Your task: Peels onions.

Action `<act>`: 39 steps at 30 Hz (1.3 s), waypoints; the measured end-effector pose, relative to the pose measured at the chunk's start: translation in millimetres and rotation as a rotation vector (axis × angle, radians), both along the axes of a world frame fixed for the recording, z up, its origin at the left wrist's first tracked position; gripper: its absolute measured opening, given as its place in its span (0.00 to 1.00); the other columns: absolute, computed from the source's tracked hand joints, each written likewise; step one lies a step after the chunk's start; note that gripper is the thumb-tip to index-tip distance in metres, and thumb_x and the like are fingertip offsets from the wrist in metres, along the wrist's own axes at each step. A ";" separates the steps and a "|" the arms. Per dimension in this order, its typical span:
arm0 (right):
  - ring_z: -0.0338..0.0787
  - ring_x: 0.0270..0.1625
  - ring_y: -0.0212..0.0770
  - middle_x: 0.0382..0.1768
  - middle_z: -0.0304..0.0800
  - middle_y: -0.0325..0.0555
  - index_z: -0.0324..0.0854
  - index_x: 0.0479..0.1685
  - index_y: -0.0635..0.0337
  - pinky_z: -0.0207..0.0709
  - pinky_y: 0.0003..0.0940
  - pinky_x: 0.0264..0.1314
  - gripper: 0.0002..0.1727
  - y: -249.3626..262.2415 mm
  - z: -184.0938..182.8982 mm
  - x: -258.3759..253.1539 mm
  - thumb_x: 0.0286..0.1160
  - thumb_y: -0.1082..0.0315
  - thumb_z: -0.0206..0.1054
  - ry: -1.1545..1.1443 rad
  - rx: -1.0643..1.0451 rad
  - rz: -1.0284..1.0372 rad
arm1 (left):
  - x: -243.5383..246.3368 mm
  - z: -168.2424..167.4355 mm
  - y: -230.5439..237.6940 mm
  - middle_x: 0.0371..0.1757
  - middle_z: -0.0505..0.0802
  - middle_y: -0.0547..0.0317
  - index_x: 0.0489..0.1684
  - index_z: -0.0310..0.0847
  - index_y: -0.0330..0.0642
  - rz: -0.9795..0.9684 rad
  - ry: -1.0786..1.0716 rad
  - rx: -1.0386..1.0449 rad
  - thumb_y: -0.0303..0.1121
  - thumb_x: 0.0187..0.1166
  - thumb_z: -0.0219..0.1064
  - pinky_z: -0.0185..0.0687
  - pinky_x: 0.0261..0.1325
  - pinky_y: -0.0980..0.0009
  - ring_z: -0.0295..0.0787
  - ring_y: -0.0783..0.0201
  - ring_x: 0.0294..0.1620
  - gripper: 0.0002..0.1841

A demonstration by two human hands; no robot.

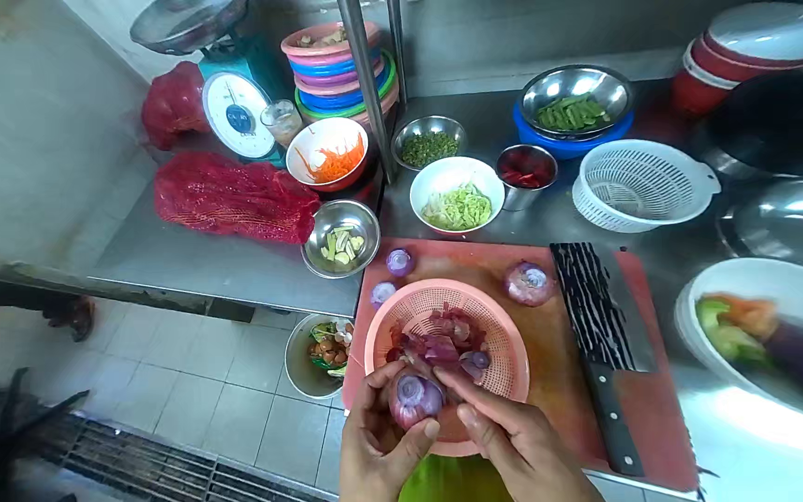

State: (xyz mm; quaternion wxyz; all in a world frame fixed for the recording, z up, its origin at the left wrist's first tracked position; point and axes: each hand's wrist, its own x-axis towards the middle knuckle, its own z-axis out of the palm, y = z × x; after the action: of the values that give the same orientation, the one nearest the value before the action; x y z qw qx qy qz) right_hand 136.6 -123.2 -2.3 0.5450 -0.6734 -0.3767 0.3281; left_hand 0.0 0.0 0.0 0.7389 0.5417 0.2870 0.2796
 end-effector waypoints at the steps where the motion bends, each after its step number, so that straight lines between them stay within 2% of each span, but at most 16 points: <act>1: 0.84 0.32 0.23 0.52 0.94 0.41 0.82 0.76 0.55 0.80 0.22 0.36 0.21 1.1 -3.6 6.0 0.89 0.65 0.56 0.050 -0.047 -0.063 | -2.7 1.1 -0.9 0.60 0.90 0.51 0.71 0.68 0.27 -0.033 -0.028 -0.014 0.31 0.65 0.81 0.91 0.51 0.69 0.92 0.65 0.52 0.35; 4: 0.71 0.18 0.22 0.29 0.81 0.29 0.78 0.79 0.53 0.66 0.18 0.18 0.23 0.0 -3.4 29.5 0.89 0.62 0.53 0.266 -0.144 -0.092 | -4.9 1.9 -2.1 0.61 0.90 0.53 0.72 0.69 0.29 -0.051 -0.062 -0.065 0.32 0.66 0.81 0.91 0.46 0.70 0.92 0.67 0.46 0.35; 5: 0.69 0.17 0.22 0.25 0.76 0.27 0.75 0.81 0.53 0.64 0.18 0.15 0.24 -1.0 4.0 33.2 0.89 0.61 0.52 0.350 -0.142 -0.051 | -4.9 -0.7 -1.4 0.61 0.90 0.51 0.72 0.68 0.28 -0.022 -0.055 -0.070 0.32 0.65 0.81 0.91 0.43 0.70 0.91 0.66 0.44 0.36; 8: 0.71 0.19 0.26 0.27 0.76 0.30 0.63 0.89 0.56 0.66 0.22 0.16 0.28 -4.6 27.9 28.5 0.91 0.61 0.50 0.497 -0.097 0.133 | -4.2 -7.8 1.0 0.61 0.89 0.48 0.72 0.68 0.28 0.035 -0.039 -0.033 0.31 0.64 0.81 0.91 0.40 0.71 0.91 0.65 0.44 0.36; 10: 0.72 0.20 0.26 0.27 0.76 0.32 0.61 0.90 0.59 0.67 0.23 0.19 0.29 -4.9 33.8 19.0 0.92 0.63 0.50 0.507 -0.068 0.197 | -2.3 -7.1 1.0 0.62 0.88 0.50 0.72 0.68 0.29 0.037 -0.046 -0.007 0.31 0.64 0.82 0.91 0.43 0.71 0.91 0.65 0.47 0.36; 14: 0.73 0.23 0.26 0.27 0.78 0.34 0.63 0.88 0.63 0.70 0.23 0.24 0.27 -3.7 28.8 3.3 0.92 0.67 0.50 0.423 -0.016 0.173 | 1.4 -1.4 -2.1 0.64 0.86 0.51 0.72 0.68 0.29 0.049 -0.079 -0.030 0.30 0.65 0.81 0.92 0.47 0.69 0.91 0.65 0.50 0.35; 17: 0.74 0.23 0.25 0.34 0.85 0.40 0.68 0.85 0.64 0.72 0.22 0.26 0.25 -3.8 23.5 -4.5 0.92 0.69 0.51 0.320 0.047 0.119 | 3.2 3.4 -5.8 0.64 0.86 0.50 0.72 0.67 0.28 0.078 -0.067 -0.045 0.31 0.66 0.81 0.92 0.45 0.69 0.91 0.66 0.46 0.36; 19: 0.75 0.23 0.24 0.39 0.89 0.42 0.72 0.83 0.62 0.72 0.20 0.26 0.24 -3.7 21.0 -8.0 0.91 0.69 0.52 0.282 0.059 0.078 | 5.2 4.6 -8.0 0.65 0.86 0.52 0.73 0.68 0.29 0.109 -0.055 -0.030 0.34 0.64 0.83 0.93 0.48 0.69 0.92 0.66 0.50 0.38; 23: 0.74 0.23 0.24 0.35 0.88 0.42 0.76 0.80 0.64 0.71 0.20 0.25 0.22 -2.3 18.7 -12.0 0.90 0.70 0.54 0.245 0.088 0.058 | 10.4 5.2 -10.0 0.60 0.88 0.51 0.68 0.70 0.27 0.189 -0.013 -0.014 0.34 0.59 0.85 0.93 0.51 0.69 0.92 0.65 0.51 0.38; 27: 0.83 0.32 0.25 0.53 0.93 0.49 0.78 0.77 0.63 0.79 0.22 0.37 0.22 -0.2 12.5 -15.1 0.89 0.69 0.56 0.078 0.104 -0.001 | 9.6 7.3 -10.6 0.54 0.90 0.50 0.68 0.72 0.26 0.178 -0.037 -0.058 0.37 0.62 0.84 0.91 0.39 0.72 0.90 0.68 0.38 0.36; 29: 0.87 0.37 0.23 0.60 0.93 0.44 0.78 0.78 0.60 0.82 0.23 0.40 0.22 2.3 7.9 -8.2 0.88 0.69 0.55 0.090 0.035 -0.076 | 6.2 10.5 -11.9 0.57 0.91 0.50 0.69 0.73 0.27 0.096 -0.068 -0.090 0.37 0.66 0.82 0.89 0.37 0.74 0.90 0.69 0.37 0.35; 31: 0.79 0.25 0.21 0.45 0.92 0.35 0.79 0.78 0.58 0.74 0.19 0.24 0.22 4.8 3.1 4.5 0.88 0.68 0.54 0.182 0.005 -0.164 | 4.0 14.2 -13.2 0.60 0.90 0.50 0.71 0.72 0.28 0.021 -0.088 -0.124 0.36 0.69 0.79 0.89 0.37 0.74 0.90 0.70 0.38 0.33; 33: 0.73 0.20 0.21 0.30 0.83 0.29 0.78 0.77 0.61 0.68 0.17 0.18 0.22 3.0 9.4 14.1 0.88 0.66 0.54 0.267 0.050 -0.163 | 4.2 13.4 -11.4 0.56 0.91 0.50 0.72 0.71 0.26 0.088 -0.059 -0.212 0.34 0.69 0.79 0.89 0.39 0.72 0.90 0.69 0.37 0.33; 34: 0.71 0.19 0.21 0.26 0.78 0.28 0.76 0.79 0.62 0.67 0.17 0.17 0.23 0.5 15.0 16.3 0.89 0.65 0.53 0.315 0.065 -0.127 | 3.8 11.1 -9.7 0.53 0.91 0.50 0.71 0.71 0.26 0.132 -0.041 -0.248 0.34 0.68 0.79 0.89 0.40 0.72 0.90 0.68 0.37 0.33; 37: 0.74 0.21 0.26 0.28 0.78 0.32 0.60 0.90 0.62 0.70 0.22 0.19 0.29 -5.7 34.4 18.7 0.91 0.64 0.51 0.445 0.021 0.084 | 4.1 7.0 -6.0 0.50 0.92 0.51 0.71 0.71 0.26 0.172 -0.031 -0.270 0.34 0.67 0.79 0.90 0.40 0.72 0.90 0.68 0.37 0.34; 39: 0.75 0.22 0.27 0.30 0.79 0.34 0.53 0.92 0.63 0.70 0.23 0.21 0.32 -4.9 38.0 11.6 0.91 0.65 0.51 0.492 -0.002 0.170 | 5.2 8.3 -7.4 0.50 0.92 0.51 0.72 0.71 0.26 0.168 -0.041 -0.263 0.34 0.67 0.80 0.89 0.40 0.72 0.90 0.68 0.37 0.35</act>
State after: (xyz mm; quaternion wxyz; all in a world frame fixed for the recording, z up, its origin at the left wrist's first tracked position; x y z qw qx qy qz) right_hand 148.2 -128.1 35.7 0.5901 -0.5396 -0.2877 0.5270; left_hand 5.2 -7.4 8.3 0.7831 0.4085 0.3504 0.3116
